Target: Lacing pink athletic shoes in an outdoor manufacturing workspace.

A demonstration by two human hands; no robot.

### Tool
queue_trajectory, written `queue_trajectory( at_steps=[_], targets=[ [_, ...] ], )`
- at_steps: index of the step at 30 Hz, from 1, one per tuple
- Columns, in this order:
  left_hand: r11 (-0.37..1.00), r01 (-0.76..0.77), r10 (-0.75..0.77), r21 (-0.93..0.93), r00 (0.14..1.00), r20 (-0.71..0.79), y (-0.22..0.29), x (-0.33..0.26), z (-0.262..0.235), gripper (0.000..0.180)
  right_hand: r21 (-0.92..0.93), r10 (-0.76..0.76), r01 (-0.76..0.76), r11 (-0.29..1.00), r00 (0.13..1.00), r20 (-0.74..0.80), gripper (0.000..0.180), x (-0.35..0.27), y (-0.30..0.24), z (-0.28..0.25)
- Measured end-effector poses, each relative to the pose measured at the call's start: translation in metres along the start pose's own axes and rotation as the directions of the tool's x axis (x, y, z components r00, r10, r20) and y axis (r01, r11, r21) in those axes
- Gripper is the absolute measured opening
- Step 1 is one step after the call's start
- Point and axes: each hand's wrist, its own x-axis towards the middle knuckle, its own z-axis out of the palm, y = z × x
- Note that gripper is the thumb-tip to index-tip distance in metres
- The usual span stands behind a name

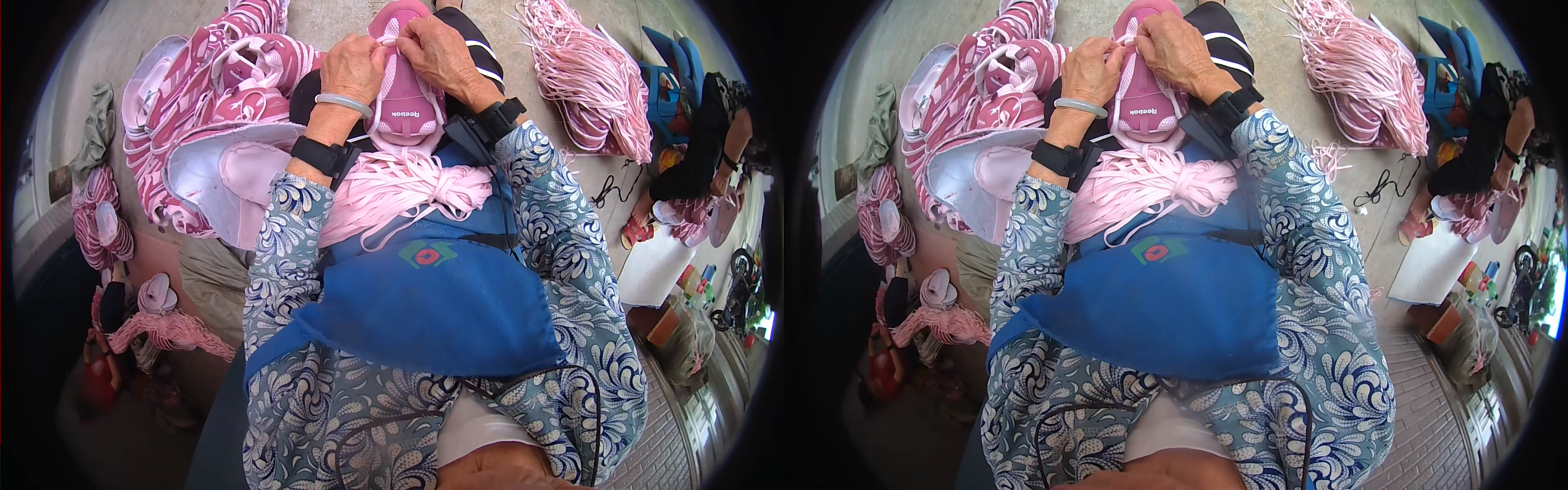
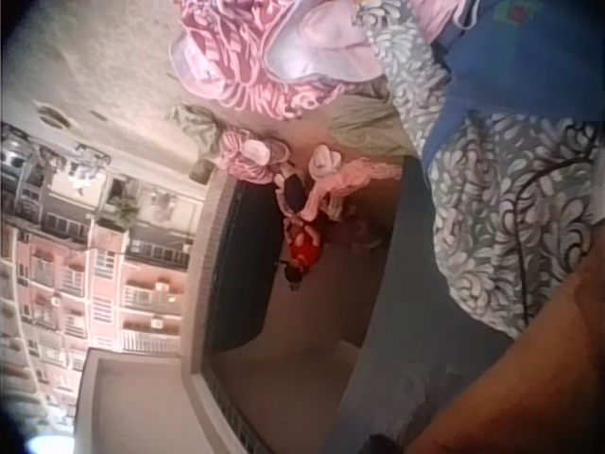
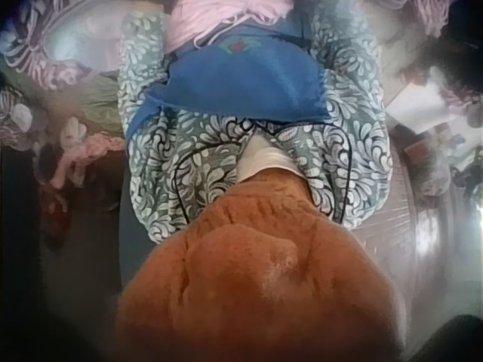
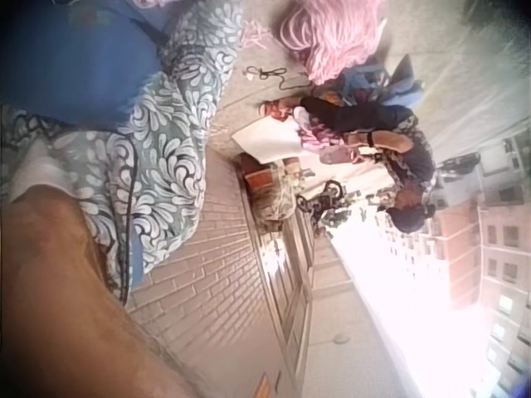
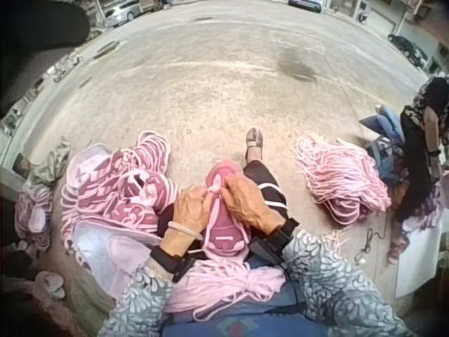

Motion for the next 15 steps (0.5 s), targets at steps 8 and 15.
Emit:
queue_trajectory(
  at_steps=[8, 15],
  targets=[
    [0.936, 0.211, -0.217, -0.28, 0.976, 0.012, 0.0, -0.007, -0.006, 0.015, 0.039, 0.044, -0.043, 0.998, 0.999, -0.029, 0.022, -0.03, -0.006, -0.038],
    [0.998, 0.013, -0.004, -0.061, 0.989, 0.147, 0.012, -0.023, -0.013, 0.036, 0.018, 0.077, -0.079, 0.997, 0.992, 0.096, 0.042, -0.055, -0.015, -0.038]
  ],
)
